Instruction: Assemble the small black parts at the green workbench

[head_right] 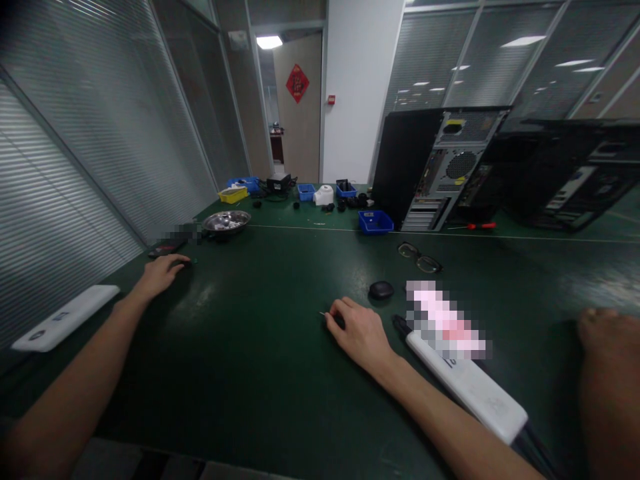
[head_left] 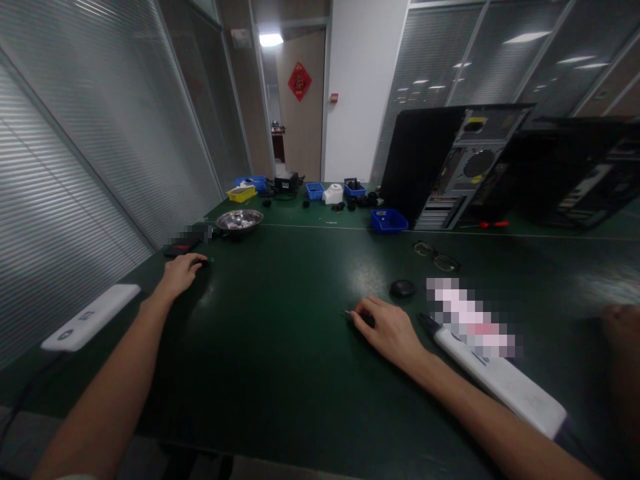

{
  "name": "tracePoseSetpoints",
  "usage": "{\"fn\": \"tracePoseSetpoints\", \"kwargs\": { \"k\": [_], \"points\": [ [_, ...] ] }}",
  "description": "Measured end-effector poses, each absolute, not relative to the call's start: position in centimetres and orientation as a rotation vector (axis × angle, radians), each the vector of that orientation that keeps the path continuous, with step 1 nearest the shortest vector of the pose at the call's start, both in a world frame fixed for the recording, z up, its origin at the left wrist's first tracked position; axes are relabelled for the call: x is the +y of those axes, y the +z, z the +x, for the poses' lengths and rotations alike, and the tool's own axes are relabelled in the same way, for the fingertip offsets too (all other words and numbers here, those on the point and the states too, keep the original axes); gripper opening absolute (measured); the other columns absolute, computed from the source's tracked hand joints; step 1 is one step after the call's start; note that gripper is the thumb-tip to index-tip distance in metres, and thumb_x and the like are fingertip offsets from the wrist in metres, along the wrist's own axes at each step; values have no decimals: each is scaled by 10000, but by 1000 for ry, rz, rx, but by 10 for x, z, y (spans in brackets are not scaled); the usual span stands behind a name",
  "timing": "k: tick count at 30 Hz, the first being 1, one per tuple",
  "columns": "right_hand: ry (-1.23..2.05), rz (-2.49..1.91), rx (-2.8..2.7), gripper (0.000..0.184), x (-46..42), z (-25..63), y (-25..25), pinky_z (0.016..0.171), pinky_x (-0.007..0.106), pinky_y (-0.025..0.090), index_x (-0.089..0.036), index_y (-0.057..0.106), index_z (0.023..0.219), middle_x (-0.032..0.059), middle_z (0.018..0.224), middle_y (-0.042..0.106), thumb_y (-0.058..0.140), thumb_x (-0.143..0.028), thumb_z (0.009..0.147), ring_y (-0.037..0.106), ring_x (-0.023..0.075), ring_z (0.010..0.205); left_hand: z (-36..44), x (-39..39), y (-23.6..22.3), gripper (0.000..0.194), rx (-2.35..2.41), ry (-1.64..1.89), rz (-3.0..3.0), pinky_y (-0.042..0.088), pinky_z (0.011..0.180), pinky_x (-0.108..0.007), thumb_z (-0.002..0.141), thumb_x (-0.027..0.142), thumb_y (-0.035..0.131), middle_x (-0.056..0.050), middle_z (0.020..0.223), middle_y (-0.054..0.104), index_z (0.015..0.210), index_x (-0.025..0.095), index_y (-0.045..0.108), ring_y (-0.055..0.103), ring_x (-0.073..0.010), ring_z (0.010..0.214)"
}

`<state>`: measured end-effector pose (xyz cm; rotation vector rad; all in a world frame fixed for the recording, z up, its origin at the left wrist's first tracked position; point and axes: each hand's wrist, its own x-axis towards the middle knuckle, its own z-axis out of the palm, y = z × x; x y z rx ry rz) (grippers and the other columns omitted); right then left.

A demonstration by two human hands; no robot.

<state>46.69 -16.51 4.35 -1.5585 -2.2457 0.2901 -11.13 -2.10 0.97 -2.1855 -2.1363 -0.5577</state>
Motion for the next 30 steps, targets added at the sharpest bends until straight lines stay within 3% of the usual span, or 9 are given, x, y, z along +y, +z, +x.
{"fn": "tracePoseSetpoints", "kwargs": {
  "k": [5,20,30],
  "points": [
    [293,-1536,-2258,224,-165,468,43,672,268,396,-249,651,919,-1,928,677,511,-413,980,632,154,767,-96,-13,6,396,-2046,-641,-2345,418,1090,-399,922,365,426,-96,1285,667,1199,192,650,596,-271,1213],
    [306,-1526,-2250,226,-165,466,45,666,273,389,-248,647,919,2,927,676,508,-413,987,630,159,764,-86,-10,6,442,-1975,-502,-2250,424,1071,-411,944,387,437,-122,1279,662,1244,151,659,594,-285,1194],
    [301,-1531,-2254,233,-166,467,45,661,275,397,-244,654,918,11,932,682,507,-412,984,632,159,758,-87,-10,3,374,-2019,-774,-2072,470,1010,-372,897,337,526,-122,1189,686,1170,147,698,637,-273,1100]
  ]
}}
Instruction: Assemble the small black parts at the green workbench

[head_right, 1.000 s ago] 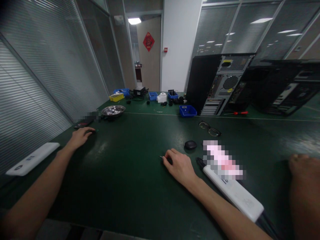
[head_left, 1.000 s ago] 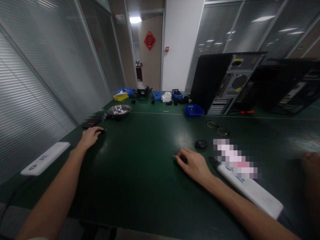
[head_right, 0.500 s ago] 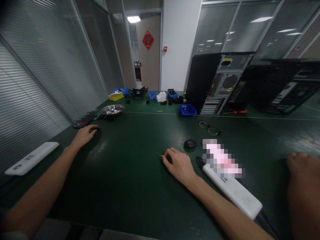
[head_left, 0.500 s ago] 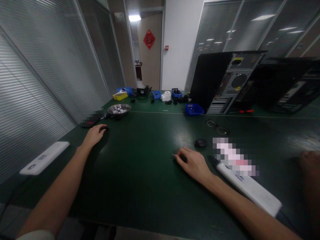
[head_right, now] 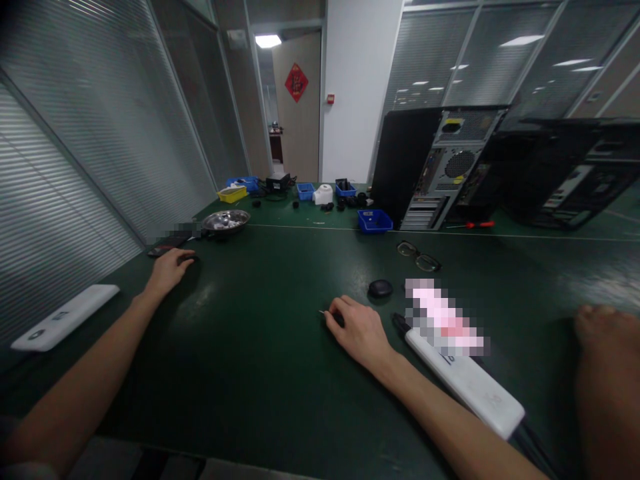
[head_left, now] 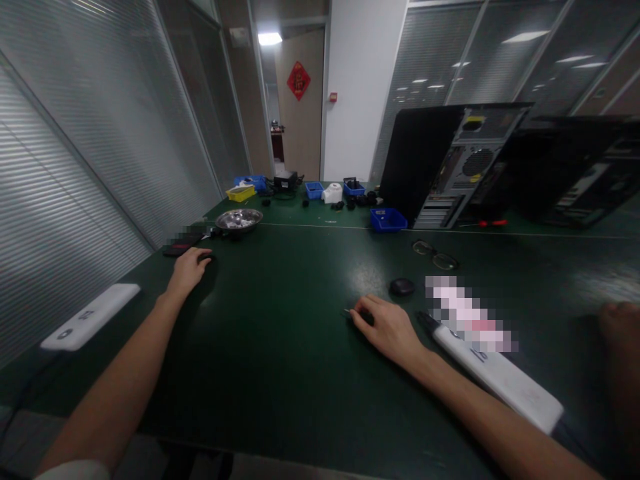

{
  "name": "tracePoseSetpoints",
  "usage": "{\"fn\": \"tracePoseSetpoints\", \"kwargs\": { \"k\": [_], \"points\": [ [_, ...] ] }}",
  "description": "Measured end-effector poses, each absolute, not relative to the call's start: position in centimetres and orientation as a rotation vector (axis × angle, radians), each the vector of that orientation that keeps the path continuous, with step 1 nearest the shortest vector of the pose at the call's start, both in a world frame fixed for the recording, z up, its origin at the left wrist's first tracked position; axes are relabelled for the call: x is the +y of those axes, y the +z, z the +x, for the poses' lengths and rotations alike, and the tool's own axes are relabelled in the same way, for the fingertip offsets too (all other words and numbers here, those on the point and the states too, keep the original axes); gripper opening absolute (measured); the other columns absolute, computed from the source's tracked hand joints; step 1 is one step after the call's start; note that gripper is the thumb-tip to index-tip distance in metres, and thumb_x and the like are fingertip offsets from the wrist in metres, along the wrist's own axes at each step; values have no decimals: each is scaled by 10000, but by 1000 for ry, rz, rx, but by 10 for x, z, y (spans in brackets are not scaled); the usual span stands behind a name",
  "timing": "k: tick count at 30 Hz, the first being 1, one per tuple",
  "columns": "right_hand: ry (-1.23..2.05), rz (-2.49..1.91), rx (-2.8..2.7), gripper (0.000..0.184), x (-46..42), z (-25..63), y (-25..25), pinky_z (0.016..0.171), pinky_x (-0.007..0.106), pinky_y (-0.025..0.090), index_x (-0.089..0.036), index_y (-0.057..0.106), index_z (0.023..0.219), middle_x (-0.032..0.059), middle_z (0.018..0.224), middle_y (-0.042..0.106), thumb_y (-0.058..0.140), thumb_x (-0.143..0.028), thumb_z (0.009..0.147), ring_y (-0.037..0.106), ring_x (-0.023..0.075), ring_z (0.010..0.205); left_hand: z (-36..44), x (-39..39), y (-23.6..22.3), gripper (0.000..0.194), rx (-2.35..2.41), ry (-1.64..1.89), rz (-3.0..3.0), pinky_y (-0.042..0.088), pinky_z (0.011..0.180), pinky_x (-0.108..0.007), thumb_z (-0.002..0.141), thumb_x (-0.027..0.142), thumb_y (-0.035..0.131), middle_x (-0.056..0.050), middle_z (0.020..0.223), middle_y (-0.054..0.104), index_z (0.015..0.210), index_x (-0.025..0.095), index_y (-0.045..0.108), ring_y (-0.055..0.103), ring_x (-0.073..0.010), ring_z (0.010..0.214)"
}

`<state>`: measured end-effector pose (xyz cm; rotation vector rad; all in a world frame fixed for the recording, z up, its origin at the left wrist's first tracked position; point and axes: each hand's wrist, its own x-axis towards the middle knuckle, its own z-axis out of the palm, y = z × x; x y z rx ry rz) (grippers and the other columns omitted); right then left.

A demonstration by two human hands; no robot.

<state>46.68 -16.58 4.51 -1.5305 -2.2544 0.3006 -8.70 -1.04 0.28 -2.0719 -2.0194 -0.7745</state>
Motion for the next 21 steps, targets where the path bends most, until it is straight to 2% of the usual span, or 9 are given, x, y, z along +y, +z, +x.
{"fn": "tracePoseSetpoints", "kwargs": {
  "k": [5,11,21],
  "points": [
    [302,-1525,-2257,220,-165,467,44,680,275,406,-244,652,918,13,940,684,510,-399,984,640,164,775,-84,-14,6,318,-1967,-756,-2073,458,1030,-376,893,312,517,-114,1156,700,1059,163,744,635,-278,1109],
    [295,-1522,-2252,221,-165,467,43,672,275,405,-245,649,910,13,926,684,513,-403,981,637,166,759,-74,-20,12,326,-1980,-753,-2045,466,1027,-385,882,249,492,-104,1134,725,1051,165,758,652,-279,1099],
    [300,-1517,-2256,224,-165,468,43,681,272,412,-244,646,917,13,929,682,511,-410,982,630,162,753,-67,-24,15,347,-2102,-679,-1962,467,1016,-391,891,263,481,-129,1129,731,1076,151,753,655,-293,1083]
  ]
}}
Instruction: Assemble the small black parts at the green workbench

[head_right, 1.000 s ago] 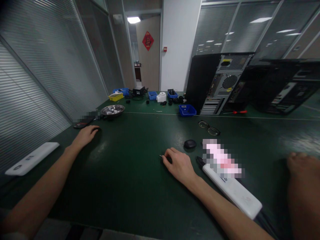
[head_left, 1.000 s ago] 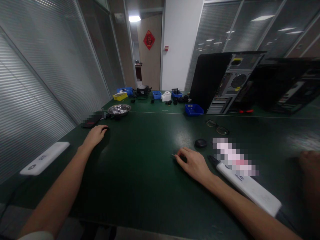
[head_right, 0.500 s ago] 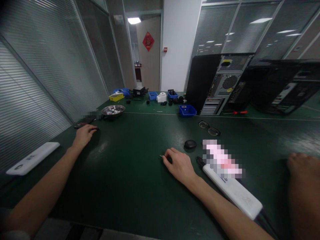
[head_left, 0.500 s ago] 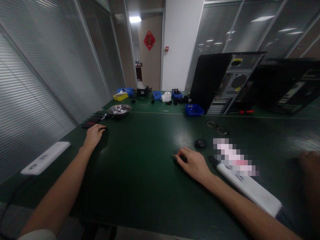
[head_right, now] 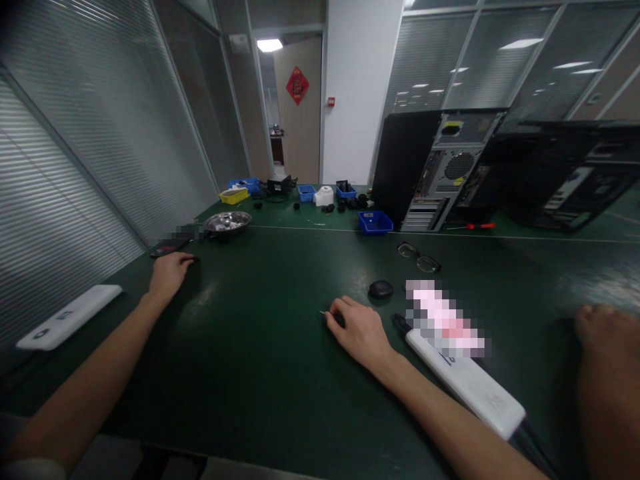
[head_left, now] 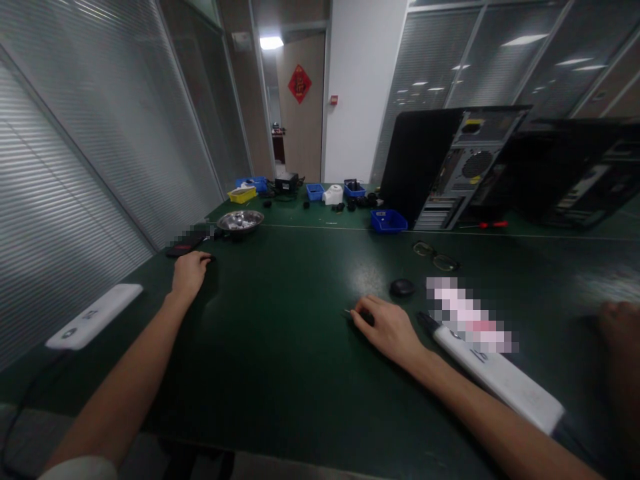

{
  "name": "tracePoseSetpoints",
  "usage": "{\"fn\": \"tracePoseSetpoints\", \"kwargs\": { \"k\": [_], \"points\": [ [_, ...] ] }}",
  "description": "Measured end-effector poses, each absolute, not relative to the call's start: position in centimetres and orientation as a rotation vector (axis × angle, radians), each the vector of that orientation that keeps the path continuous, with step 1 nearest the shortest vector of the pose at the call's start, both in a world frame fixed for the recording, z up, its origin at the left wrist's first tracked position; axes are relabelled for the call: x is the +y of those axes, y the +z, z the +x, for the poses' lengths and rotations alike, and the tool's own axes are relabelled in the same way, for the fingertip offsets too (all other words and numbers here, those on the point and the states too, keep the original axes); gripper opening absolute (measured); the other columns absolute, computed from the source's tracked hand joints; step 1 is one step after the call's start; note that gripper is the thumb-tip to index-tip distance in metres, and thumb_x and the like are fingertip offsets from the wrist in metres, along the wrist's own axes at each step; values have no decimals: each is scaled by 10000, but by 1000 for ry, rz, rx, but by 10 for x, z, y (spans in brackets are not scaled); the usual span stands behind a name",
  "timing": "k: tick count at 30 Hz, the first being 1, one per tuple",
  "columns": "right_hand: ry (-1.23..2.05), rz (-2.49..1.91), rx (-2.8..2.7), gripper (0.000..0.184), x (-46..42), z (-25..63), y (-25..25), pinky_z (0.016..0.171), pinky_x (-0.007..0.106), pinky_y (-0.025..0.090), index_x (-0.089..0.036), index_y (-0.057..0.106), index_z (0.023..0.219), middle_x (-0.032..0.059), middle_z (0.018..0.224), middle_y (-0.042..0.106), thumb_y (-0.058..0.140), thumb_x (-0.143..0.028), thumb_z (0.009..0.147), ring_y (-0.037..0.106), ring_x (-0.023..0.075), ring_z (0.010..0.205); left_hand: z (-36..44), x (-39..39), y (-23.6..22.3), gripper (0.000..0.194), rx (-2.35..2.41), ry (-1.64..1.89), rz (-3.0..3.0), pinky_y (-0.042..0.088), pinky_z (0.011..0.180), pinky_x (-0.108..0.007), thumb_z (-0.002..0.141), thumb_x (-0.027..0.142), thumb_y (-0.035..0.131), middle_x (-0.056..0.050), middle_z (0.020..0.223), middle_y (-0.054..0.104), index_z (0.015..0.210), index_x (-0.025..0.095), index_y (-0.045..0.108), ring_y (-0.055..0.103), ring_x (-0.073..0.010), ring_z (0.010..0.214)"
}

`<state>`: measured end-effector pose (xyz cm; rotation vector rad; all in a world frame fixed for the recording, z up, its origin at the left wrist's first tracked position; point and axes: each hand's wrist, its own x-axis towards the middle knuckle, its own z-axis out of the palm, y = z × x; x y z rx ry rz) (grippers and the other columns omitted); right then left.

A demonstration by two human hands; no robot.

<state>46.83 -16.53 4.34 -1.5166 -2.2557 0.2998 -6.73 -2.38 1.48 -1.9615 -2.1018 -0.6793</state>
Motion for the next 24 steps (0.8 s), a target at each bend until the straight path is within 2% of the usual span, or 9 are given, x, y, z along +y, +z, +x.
{"fn": "tracePoseSetpoints", "kwargs": {
  "k": [4,10,15,20,24],
  "points": [
    [322,-1521,-2259,226,-167,467,48,693,274,427,-242,650,924,14,948,683,507,-406,983,635,160,764,-65,-26,16,321,-2117,-627,-1906,480,970,-408,901,290,488,-157,1116,707,1020,136,743,649,-306,1045],
    [315,-1530,-2266,217,-168,467,49,688,272,426,-242,658,929,12,951,685,515,-397,978,639,155,762,-54,-34,23,306,-2162,-533,-1868,503,885,-402,899,296,514,-143,1093,716,1091,168,714,657,-313,1016],
    [303,-1541,-2268,221,-167,466,48,687,270,412,-242,661,924,13,933,685,515,-398,979,641,165,791,-46,-39,26,355,-2225,-395,-1773,502,798,-403,931,321,471,-163,1012,733,1140,165,711,678,-331,935],
    [317,-1538,-2266,232,-166,466,47,673,269,404,-240,660,932,15,953,688,503,-403,986,635,160,771,-41,-39,28,337,-2138,-309,-1795,486,801,-417,932,283,445,-177,1084,682,1070,141,718,611,-348,1000],
    [308,-1532,-2269,231,-166,467,46,666,275,401,-242,662,935,14,954,688,510,-411,981,634,158,765,-38,-41,30,299,-2138,-369,-1824,471,831,-410,947,252,426,-161,1088,636,1003,123,690,571,-329,1021]
  ]
}}
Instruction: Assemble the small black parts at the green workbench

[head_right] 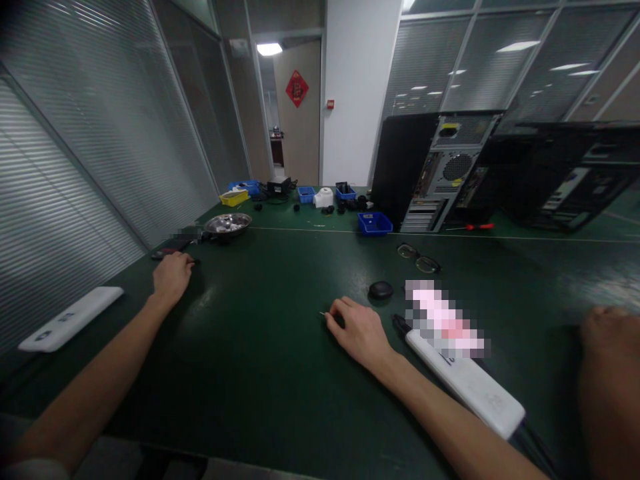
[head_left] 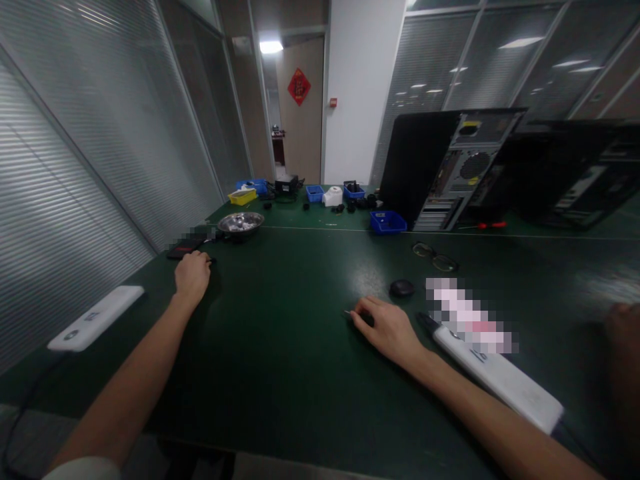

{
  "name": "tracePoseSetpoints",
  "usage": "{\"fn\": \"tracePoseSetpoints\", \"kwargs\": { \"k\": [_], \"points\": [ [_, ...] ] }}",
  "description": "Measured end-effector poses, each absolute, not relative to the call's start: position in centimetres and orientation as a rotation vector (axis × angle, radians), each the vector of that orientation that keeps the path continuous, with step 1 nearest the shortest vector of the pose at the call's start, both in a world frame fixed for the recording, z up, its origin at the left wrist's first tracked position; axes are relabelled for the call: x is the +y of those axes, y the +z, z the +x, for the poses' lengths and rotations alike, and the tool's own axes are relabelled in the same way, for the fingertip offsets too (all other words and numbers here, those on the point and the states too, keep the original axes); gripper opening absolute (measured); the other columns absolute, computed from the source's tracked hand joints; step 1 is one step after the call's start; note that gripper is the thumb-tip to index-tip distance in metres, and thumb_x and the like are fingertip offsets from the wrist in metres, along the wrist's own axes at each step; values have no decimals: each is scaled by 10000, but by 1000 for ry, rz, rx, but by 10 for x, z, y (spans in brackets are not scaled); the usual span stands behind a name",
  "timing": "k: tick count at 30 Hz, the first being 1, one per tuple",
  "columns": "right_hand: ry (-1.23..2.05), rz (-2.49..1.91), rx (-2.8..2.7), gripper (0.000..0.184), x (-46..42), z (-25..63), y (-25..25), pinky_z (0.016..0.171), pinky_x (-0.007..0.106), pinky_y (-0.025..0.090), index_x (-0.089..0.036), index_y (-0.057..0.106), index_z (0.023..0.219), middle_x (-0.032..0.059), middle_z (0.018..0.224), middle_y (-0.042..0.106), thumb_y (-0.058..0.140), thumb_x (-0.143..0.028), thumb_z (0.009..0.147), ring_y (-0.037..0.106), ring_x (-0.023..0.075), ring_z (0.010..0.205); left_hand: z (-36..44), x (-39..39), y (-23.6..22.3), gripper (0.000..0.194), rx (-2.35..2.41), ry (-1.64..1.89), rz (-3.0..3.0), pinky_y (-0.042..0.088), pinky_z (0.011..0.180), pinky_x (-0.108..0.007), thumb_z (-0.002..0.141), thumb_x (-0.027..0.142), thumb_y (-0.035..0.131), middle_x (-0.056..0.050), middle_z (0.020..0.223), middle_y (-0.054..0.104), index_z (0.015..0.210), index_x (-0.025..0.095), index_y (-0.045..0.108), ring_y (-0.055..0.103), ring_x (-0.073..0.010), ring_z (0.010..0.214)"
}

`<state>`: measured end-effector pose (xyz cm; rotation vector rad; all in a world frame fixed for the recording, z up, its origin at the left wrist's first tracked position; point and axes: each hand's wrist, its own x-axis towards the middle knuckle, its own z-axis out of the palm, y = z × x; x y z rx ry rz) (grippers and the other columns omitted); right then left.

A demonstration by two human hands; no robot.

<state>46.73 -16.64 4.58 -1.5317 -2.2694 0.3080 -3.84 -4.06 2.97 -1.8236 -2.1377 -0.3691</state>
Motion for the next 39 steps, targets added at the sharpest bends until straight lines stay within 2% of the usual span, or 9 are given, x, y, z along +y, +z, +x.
{"fn": "tracePoseSetpoints", "kwargs": {
  "k": [6,11,15,18,23,29,35,39],
  "points": [
    [290,-1522,-2267,234,-166,467,46,668,276,405,-246,661,932,7,936,679,502,-409,983,633,156,763,-41,-45,33,218,-2250,-542,-1857,447,820,-385,938,280,546,-104,1031,639,1047,123,651,560,-292,995],
    [276,-1540,-2260,220,-168,462,47,650,270,390,-248,656,937,7,946,674,503,-398,985,632,155,770,-23,-44,45,234,-2218,-659,-1952,450,820,-418,945,320,563,-107,1000,643,1040,139,677,578,-305,976],
    [295,-1540,-2249,216,-170,456,49,636,262,377,-245,645,929,6,958,669,505,-401,984,621,150,760,49,-57,64,235,-1977,-847,-2316,481,830,-368,960,385,568,-74,1088,640,1038,197,686,597,-238,961],
    [326,-1497,-2236,206,-172,453,50,647,262,382,-246,640,918,-1,944,665,516,-398,978,612,146,753,126,-88,70,177,-1580,-980,-2826,485,860,-355,969,349,575,-66,1082,650,987,210,683,599,-214,985],
    [369,-1408,-2252,208,-175,451,50,677,269,404,-240,638,901,8,904,660,513,-388,978,597,148,739,205,-142,55,106,-1148,-873,-3292,474,868,-340,967,279,598,-58,998,668,956,197,664,597,-192,955],
    [387,-1366,-2305,182,-177,451,50,672,268,394,-240,634,890,7,904,658,532,-371,963,589,149,742,206,-148,47,81,-1139,-955,-3314,465,923,-343,949,274,636,-42,1052,666,978,209,676,587,-186,1028],
    [378,-1370,-2302,184,-177,452,52,686,270,397,-236,626,873,7,896,648,529,-367,959,585,151,747,205,-147,49,203,-1253,-985,-3354,494,865,-307,962,306,622,-42,1081,667,1140,234,688,608,-167,981],
    [379,-1356,-2316,178,-177,453,54,682,269,401,-235,621,866,8,894,640,527,-356,957,583,150,744,205,-146,47,202,-1246,-1018,-3393,503,823,-284,962,311,622,-35,1069,669,1126,235,712,620,-148,935]
  ]
}}
